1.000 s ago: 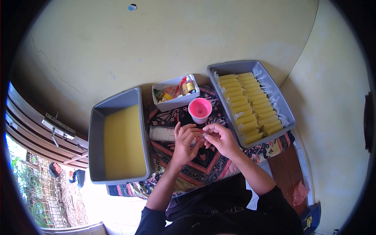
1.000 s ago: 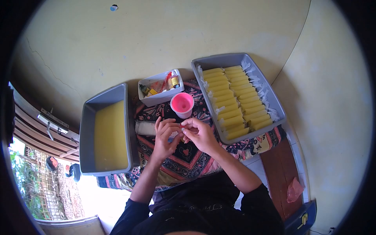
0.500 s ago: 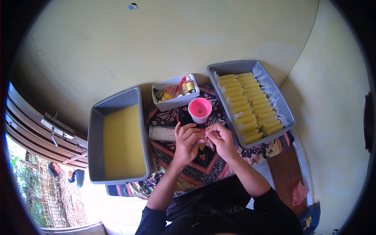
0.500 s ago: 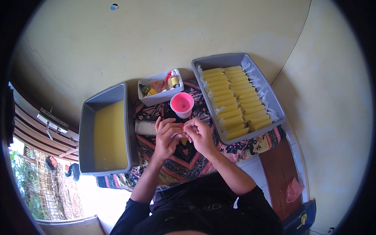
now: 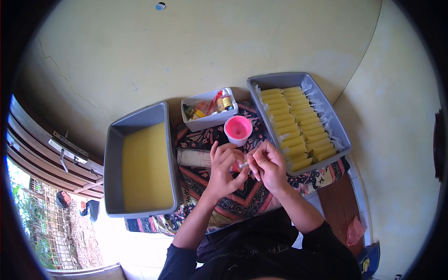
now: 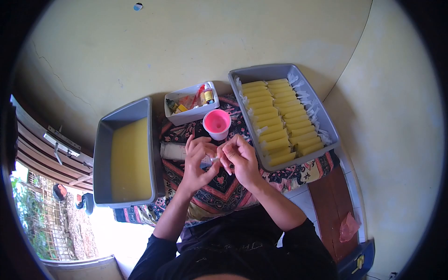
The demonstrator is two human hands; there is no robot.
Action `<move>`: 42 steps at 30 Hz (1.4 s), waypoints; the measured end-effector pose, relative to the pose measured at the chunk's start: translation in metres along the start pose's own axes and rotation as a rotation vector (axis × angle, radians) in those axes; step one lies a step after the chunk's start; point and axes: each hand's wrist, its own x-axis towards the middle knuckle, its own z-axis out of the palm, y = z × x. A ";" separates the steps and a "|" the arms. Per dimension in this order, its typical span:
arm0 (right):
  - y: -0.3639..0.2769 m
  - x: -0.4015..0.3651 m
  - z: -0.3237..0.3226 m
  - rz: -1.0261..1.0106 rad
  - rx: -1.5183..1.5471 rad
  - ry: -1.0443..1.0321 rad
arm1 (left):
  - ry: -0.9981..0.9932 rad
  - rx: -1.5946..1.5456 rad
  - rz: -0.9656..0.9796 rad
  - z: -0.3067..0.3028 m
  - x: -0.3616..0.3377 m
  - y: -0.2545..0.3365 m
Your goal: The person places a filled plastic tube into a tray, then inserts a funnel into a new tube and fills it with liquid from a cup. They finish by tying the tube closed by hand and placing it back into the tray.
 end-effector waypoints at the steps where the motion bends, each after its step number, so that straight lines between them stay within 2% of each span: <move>1: 0.000 0.002 0.000 -0.034 -0.028 -0.048 | 0.001 -0.001 -0.001 0.001 0.001 -0.002; 3: -0.001 0.003 0.001 -0.045 -0.073 -0.057 | 0.009 -0.117 -0.023 0.003 0.006 -0.005; 5: -0.003 0.003 0.001 -0.058 -0.114 -0.065 | 0.003 -0.052 0.002 0.000 0.009 -0.002; 7: -0.006 0.001 -0.001 -0.007 -0.067 -0.052 | -0.024 0.175 0.094 -0.009 0.014 0.005; 11: -0.011 -0.004 0.002 0.063 -0.058 -0.059 | -0.058 0.259 0.121 -0.022 0.013 0.006; 14: -0.010 0.001 0.002 0.046 -0.071 -0.093 | -0.107 0.237 0.073 -0.024 0.013 -0.001; 16: -0.006 0.007 -0.002 0.060 -0.126 -0.126 | -0.116 0.071 -0.072 -0.022 0.011 -0.006; 17: -0.003 0.010 -0.004 0.062 -0.127 -0.125 | -0.115 0.070 -0.074 -0.021 0.009 -0.011; 20: 0.004 0.016 -0.007 -0.020 -0.318 -0.186 | -0.075 -0.036 -0.110 -0.019 0.008 -0.019; 25: 0.001 0.015 -0.009 -0.006 -0.256 -0.146 | -0.046 0.114 0.057 -0.019 0.010 -0.009; 32: -0.001 0.011 -0.006 0.134 -0.177 -0.108 | -0.077 0.253 0.058 -0.022 0.003 -0.011; 35: 0.008 0.019 -0.012 0.119 -0.224 -0.145 | -0.092 0.198 -0.019 -0.023 0.001 -0.017; 37: 0.013 0.021 -0.010 0.087 -0.262 -0.146 | -0.069 0.044 -0.113 -0.024 0.002 -0.021; 39: 0.015 0.022 -0.011 0.050 -0.302 -0.142 | -0.067 0.010 -0.104 -0.023 -0.001 -0.029; 42: 0.019 0.020 -0.015 0.134 -0.254 -0.172 | -0.052 -0.024 -0.087 -0.020 -0.006 -0.029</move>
